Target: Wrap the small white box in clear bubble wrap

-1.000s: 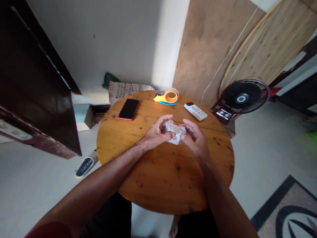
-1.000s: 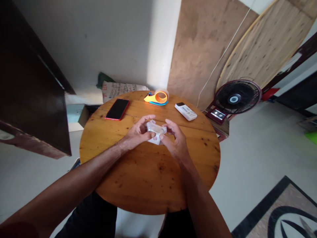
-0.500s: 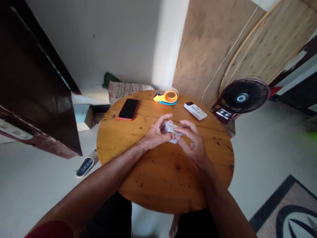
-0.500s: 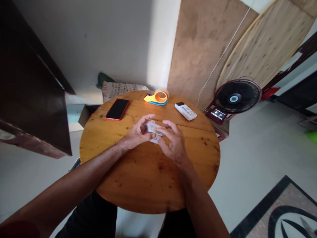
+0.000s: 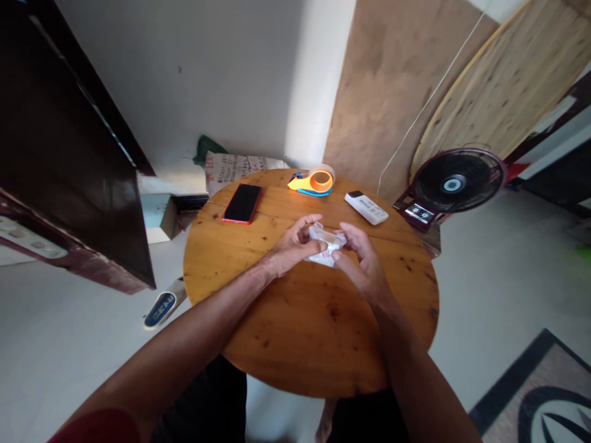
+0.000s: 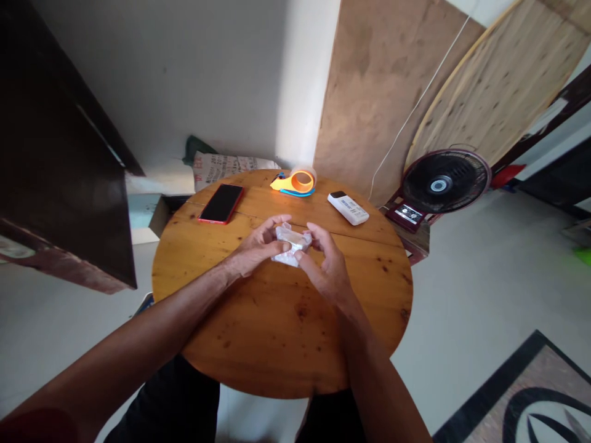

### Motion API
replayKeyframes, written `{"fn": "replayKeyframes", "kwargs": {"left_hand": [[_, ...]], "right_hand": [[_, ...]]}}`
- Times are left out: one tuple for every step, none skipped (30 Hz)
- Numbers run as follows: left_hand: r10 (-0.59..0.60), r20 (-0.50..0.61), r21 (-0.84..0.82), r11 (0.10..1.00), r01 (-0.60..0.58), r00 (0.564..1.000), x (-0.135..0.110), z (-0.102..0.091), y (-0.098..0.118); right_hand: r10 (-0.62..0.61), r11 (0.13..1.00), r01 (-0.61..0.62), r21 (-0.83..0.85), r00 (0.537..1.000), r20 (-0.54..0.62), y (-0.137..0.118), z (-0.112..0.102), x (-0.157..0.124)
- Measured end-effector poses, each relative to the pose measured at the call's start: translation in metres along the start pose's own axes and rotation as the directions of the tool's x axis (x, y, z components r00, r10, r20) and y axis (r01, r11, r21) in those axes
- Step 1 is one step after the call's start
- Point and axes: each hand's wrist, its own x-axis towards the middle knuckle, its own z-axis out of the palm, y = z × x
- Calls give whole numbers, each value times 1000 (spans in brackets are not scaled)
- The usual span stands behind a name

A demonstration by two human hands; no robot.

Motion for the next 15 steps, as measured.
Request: {"fn": "replayKeyframes", "kwargs": {"left_hand": [[-22, 7, -3, 1000, 22, 1000, 0, -1, 0], [-44, 18, -6, 999, 44, 999, 0, -2, 0], [-64, 29, -14, 998, 64, 998, 0, -3, -1], [-79, 41, -26, 996, 80, 996, 0, -4, -1], [-91, 52, -40, 995, 93, 994, 0, -5, -1], [-101, 61, -55, 993, 104, 993, 0, -5, -1], [-110, 67, -66, 991, 115, 992, 0, -6, 0], [-119, 69, -73, 990, 124, 990, 0, -6, 0], [-126, 67, -76, 988, 131, 990, 0, -7, 0], [-130, 63, -77, 988, 135, 990, 0, -7, 1], [-130, 58, -77, 988, 134, 990, 0, -7, 1], [-129, 56, -77, 988, 133, 990, 0, -6, 1], [-126, 58, -77, 988, 131, 990, 0, -6, 1], [-125, 63, -77, 989, 129, 990, 0, -6, 1], [-123, 69, -77, 989, 129, 990, 0, -7, 0]], "right_hand": [[51, 998, -51, 33, 999, 2, 0, -1, 1], [98, 993, -98, 62, 995, 2, 1, -1, 2], [140, 986, -140, 88, 990, 2, 1, -2, 3], [174, 979, -173, 113, 985, 1, 1, -2, 4], [200, 971, -198, 137, 980, 0, 0, -2, 5], [219, 963, -216, 161, 976, -1, 0, -3, 6], [233, 956, -229, 182, 972, -2, 0, -3, 6], [242, 951, -237, 197, 970, -2, 0, -3, 6], [248, 948, -242, 207, 969, -2, 0, -3, 6], [252, 946, -245, 212, 968, -3, 0, -3, 6], [255, 944, -249, 215, 967, -3, 1, -3, 6], [259, 943, -253, 217, 966, -1, 1, -3, 6], [262, 941, -255, 222, 965, 1, 2, -4, 6], [264, 938, -258, 231, 964, 3, 2, -4, 6], [268, 935, -261, 239, 963, 7, 2, -4, 6]]}}
